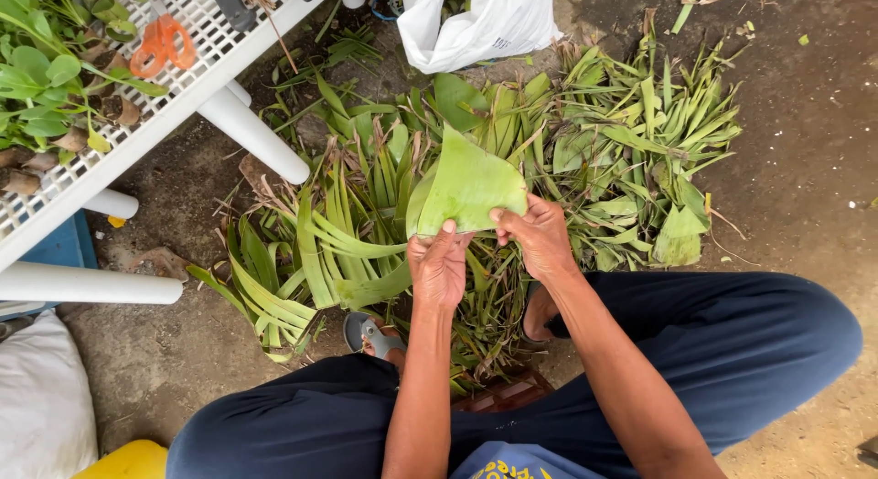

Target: The person is preparing green leaves by tearing them into smaller uniform sections and folding them into a stack.

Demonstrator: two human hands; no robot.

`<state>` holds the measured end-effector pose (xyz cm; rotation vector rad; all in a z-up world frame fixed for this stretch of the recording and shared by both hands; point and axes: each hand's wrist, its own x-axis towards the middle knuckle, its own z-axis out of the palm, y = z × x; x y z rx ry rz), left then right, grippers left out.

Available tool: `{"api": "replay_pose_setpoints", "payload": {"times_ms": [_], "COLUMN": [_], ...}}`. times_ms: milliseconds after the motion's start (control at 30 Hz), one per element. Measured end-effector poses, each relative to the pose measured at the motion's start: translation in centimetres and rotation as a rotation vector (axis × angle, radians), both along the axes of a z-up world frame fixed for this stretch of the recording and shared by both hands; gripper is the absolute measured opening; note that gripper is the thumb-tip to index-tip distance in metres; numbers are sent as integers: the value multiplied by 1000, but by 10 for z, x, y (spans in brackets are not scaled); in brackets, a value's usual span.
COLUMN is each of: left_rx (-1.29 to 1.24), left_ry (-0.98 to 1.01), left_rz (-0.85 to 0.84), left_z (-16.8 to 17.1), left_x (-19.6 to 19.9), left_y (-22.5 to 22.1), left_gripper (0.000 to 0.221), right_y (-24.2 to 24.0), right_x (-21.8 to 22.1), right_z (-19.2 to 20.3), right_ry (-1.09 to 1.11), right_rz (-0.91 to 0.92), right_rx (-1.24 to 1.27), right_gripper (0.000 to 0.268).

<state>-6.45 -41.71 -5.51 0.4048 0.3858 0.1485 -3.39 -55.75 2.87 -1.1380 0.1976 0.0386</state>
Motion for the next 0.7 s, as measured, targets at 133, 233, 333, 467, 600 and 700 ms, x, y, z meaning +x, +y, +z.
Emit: {"api": "replay_pose_setpoints", "payload": {"times_ms": [133,233,333,467,600,700], "left_rx": [-75,-90,-81,-94,-24,-6], "left_ry": [-17,-31,-62,-43,-52,-77], "left_rz": [14,-38,-56,-62,-100,-127], "left_z": [18,47,66,0,-37,-15], "left_x": [1,1,4,5,3,6], "left_y": [1,-2,-5,-1,-3,-7], "left_gripper": [28,22,14,6,21,28], "right_y": [-1,-3,-5,-4,-2,-2], "right_x": [1,1,2,2,0,2], "right_z": [-4,-8,-9,-1,5,5], "right_ry": [25,30,43,44,48,56], "right_rz": [-1,-2,3,29,19,29], "right_rx": [-9,-24,-18,-43,-90,-107], "right_gripper": [17,15,15,12,9,10]}}
